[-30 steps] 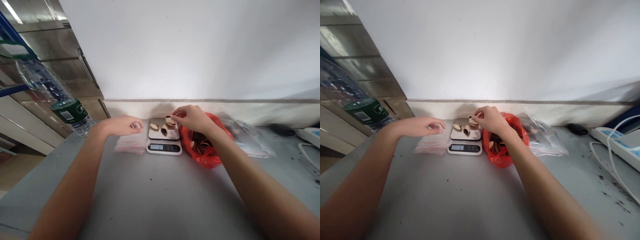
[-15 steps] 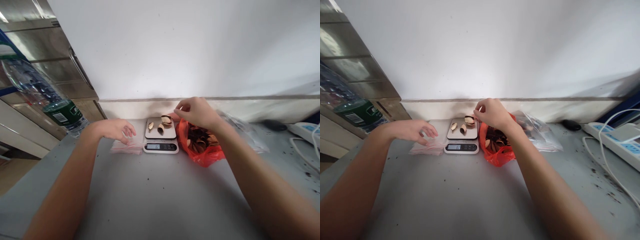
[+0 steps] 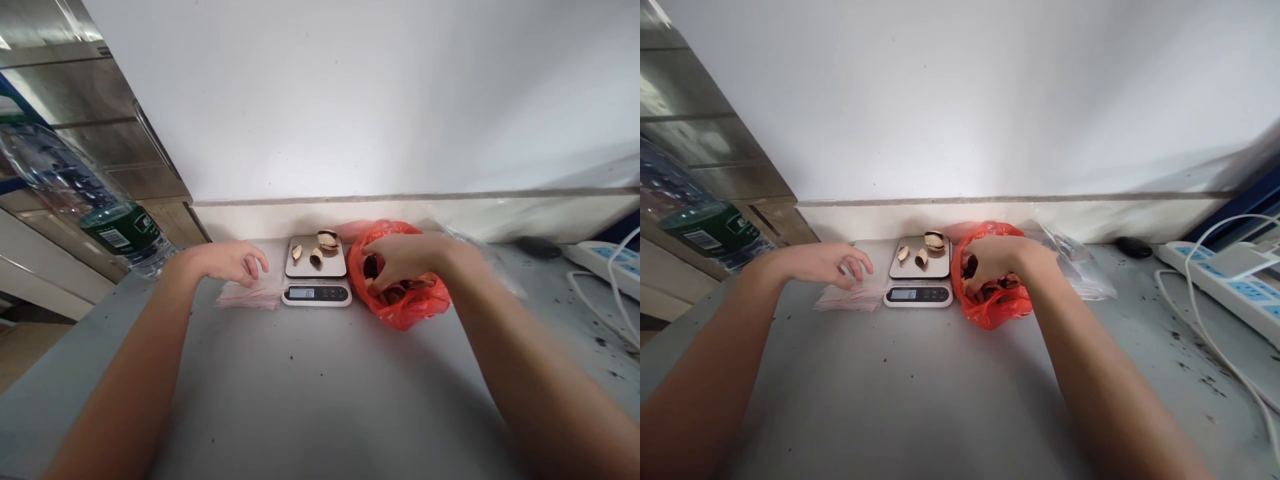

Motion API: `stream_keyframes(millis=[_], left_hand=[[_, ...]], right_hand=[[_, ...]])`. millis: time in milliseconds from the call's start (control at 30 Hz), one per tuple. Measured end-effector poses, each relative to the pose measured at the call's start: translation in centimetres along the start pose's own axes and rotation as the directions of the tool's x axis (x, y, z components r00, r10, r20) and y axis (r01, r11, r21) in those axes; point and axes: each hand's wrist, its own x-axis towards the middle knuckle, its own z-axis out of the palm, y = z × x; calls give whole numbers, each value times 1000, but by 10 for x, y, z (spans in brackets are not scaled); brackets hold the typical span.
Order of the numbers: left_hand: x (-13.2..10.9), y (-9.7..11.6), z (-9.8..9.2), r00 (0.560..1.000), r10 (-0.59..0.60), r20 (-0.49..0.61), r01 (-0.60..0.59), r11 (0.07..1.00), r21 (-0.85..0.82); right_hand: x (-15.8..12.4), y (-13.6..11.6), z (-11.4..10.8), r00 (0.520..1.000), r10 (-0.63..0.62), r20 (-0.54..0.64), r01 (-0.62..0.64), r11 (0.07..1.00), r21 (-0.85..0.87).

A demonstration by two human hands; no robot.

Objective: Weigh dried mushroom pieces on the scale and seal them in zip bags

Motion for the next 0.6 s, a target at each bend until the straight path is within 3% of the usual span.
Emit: stream_keyframes(millis=[233,433,600], left_hand=[[-2,2,0,1000,15,-20,-15,1000,19],[-4,7,0,1000,16,-27,-15,1000,5],[-3,10,0,1000,-2,-22,2,1000,-16]], right_hand=[[9,12,3,997,-9,-79,10,1000,20],[17,15,9,999,-21,-34,22,999,36],[13,29,-5,980,-110,-168,105,994,-39]])
